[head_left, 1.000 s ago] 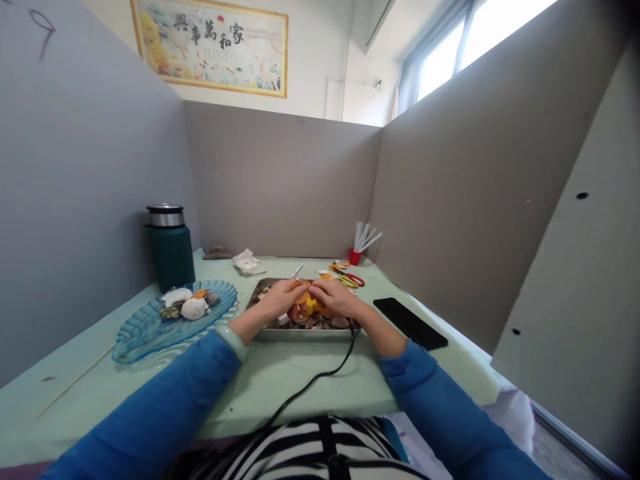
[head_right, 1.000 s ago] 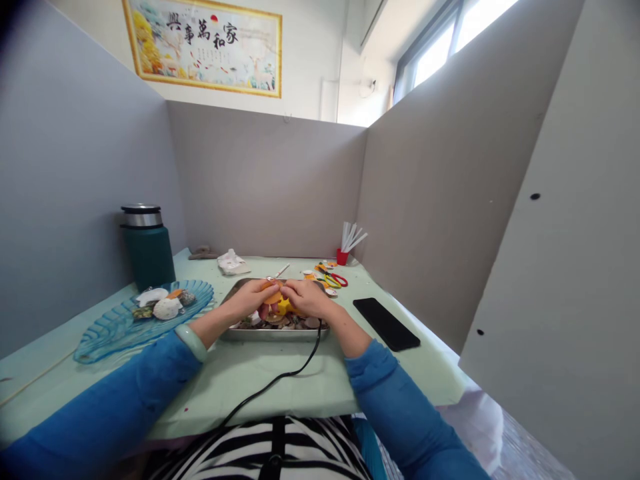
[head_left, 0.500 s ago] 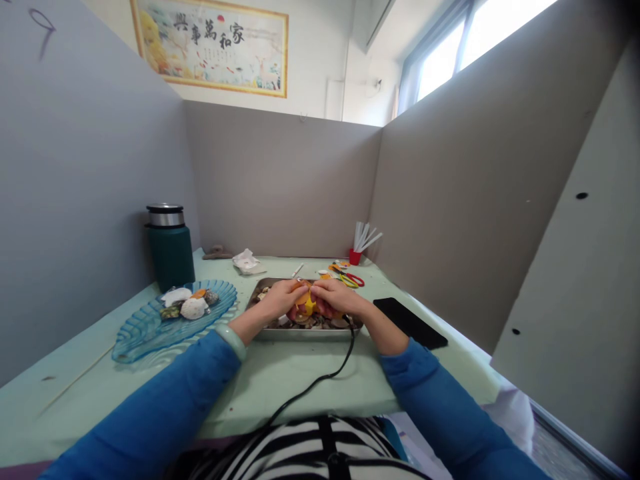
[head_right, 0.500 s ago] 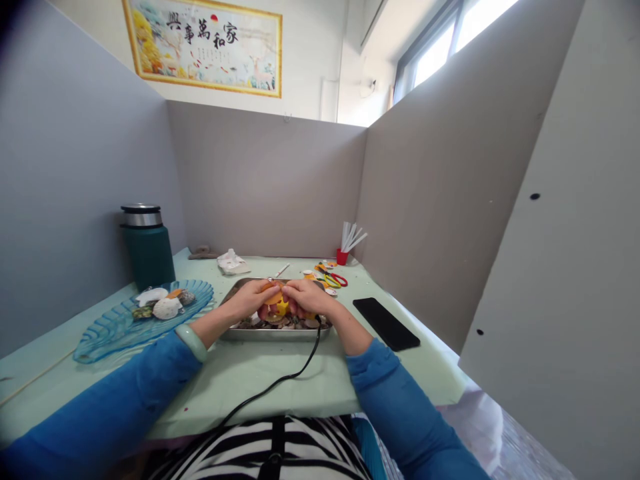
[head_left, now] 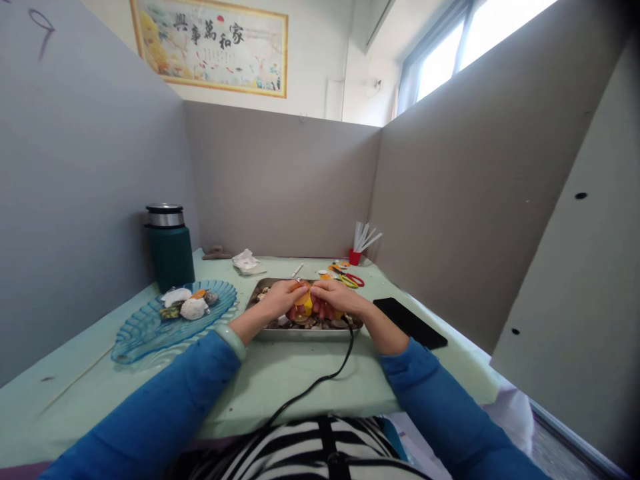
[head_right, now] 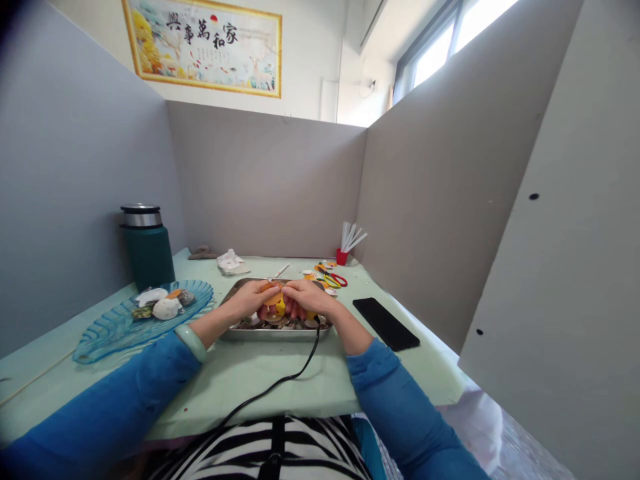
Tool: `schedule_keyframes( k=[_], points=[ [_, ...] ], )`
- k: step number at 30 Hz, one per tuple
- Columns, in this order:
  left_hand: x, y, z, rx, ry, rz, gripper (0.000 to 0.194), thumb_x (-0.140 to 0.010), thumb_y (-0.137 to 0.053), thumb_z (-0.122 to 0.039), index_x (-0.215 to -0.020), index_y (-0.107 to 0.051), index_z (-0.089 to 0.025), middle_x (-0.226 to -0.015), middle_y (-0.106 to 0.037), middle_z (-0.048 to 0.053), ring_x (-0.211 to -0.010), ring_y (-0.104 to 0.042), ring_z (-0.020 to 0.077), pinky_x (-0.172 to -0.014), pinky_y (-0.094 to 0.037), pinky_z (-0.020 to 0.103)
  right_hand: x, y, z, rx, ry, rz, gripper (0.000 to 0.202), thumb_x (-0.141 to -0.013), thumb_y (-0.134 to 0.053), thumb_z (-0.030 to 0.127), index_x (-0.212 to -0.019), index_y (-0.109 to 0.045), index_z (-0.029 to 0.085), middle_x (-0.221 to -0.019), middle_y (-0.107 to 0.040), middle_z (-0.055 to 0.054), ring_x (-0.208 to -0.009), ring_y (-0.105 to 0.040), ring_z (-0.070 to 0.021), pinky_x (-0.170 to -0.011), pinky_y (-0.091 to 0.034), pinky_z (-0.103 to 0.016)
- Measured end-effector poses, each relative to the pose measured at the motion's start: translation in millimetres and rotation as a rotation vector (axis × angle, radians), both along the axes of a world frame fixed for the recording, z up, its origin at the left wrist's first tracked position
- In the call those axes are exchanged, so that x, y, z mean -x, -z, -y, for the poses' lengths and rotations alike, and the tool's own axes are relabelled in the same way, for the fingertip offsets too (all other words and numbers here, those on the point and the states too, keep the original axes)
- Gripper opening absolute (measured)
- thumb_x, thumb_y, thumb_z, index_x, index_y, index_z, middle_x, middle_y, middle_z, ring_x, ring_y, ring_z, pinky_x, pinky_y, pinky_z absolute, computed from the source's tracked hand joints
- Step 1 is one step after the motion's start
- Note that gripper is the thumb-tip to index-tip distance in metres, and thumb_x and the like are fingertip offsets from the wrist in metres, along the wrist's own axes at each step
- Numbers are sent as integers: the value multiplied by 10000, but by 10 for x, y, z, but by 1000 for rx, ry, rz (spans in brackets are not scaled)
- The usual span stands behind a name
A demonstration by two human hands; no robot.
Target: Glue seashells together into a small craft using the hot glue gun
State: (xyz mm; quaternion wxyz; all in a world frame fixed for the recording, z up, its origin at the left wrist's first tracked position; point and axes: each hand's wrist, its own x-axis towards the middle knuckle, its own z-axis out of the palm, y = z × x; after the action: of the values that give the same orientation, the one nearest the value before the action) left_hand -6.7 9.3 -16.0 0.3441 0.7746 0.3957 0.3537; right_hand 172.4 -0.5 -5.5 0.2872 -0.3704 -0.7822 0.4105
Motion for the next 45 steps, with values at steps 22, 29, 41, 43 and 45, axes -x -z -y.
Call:
schedule_keyframes(
  k=[22, 29, 41, 43, 45],
  points=[
    [28, 12, -40, -24, -92, 85, 374, -683, -609, -474, -851, -581, -141, -664, -598, 13, -492, -559, 116, -404, -433, 191, -30, 52, -58, -19, -17, -49, 275, -887, -398, 387, -749, -474, 162, -603, -579, 7, -448, -539, -74, -361, -406, -146],
    [8, -38, -21, -17, -176, 291, 401, -734, -519, -515, -785, -576, -121, -651, -559, 14, -572, -536, 123, -423, -457, 202, -37, 46, -36, -22, -14, -29, 302, -880, -408, 423, -740, -473, 162, -625, -582, 2, -467, -540, -72, -373, -411, -145],
    [2, -44, -3, 27, -120, 292, 338, -734, -527, -463, -710, -541, -126, -563, -515, -11, -486, -504, 102, -425, -424, 203, -29, 26, -11, -38, -28, -7, 307, -876, -410, 434, -743, -477, 165, -626, -593, 1, -465, -540, -73, -383, -409, -156],
    [2, -44, -3, 29, -125, 295, 331, -734, -526, -459, -710, -539, -130, -553, -509, -16, -482, -501, 102, -424, -417, 200, -27, 23, -4, -36, -26, -6, 300, -873, -416, 438, -760, -475, 167, -625, -597, 3, -457, -539, -72, -380, -406, -156],
    [3, -44, -2, 29, -127, 297, 327, -731, -529, -459, -713, -543, -133, -546, -509, -20, -478, -499, 101, -421, -406, 196, -25, 22, 2, -35, -20, -6, 285, -870, -423, 441, -790, -471, 171, -633, -602, 8, -452, -539, -70, -376, -402, -153]
  ],
)
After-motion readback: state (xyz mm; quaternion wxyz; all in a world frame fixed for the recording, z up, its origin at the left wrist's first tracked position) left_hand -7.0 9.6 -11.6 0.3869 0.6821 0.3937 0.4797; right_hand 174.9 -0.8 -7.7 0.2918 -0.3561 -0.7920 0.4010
